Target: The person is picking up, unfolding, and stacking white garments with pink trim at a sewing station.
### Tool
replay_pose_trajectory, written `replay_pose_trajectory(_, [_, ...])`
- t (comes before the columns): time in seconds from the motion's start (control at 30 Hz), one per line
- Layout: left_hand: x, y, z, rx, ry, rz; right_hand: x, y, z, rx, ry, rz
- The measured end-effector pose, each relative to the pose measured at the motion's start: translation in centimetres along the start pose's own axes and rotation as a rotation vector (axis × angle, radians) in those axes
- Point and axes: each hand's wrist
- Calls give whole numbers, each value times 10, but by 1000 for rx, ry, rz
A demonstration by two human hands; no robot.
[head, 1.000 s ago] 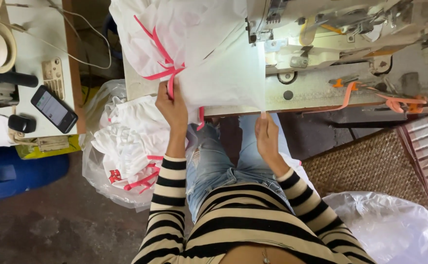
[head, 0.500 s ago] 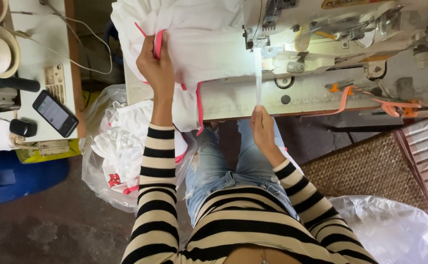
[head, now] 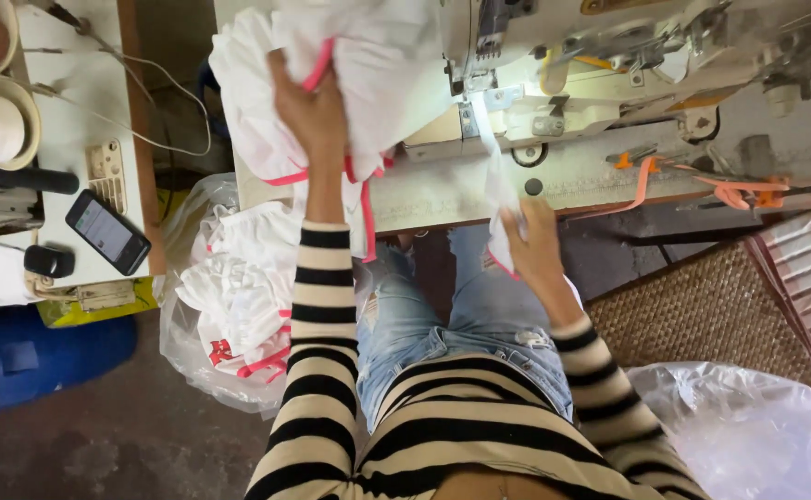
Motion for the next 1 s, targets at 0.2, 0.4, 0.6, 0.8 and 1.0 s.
replay_pose_trajectory(0.2, [-34, -101, -36, -146, 518, 334, -81, -104, -24, -29, -273, 309])
replay_pose_trajectory(0.4, [-84, -206, 2, 1079, -156, -47, 60, -111, -67, 297, 242, -80])
replay_pose_trajectory(0.6, [25, -61, 0, 840, -152, 184, -28, -100, -109, 647, 49, 163])
replay_pose_trajectory(0.8, [-13, -40, -16, 762, 193, 277, 19, 6, -22, 121, -238, -123])
replay_pose_trajectory(1.0, [-23, -51, 0, 866, -661, -457, 50, 49, 24, -318, -13, -168])
Point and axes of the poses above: each hand's wrist, its own y-axis towards the middle knuckle, its own z-axis out of the palm, x = y × z, and after that the axes turned 1 degree about y, right-handed
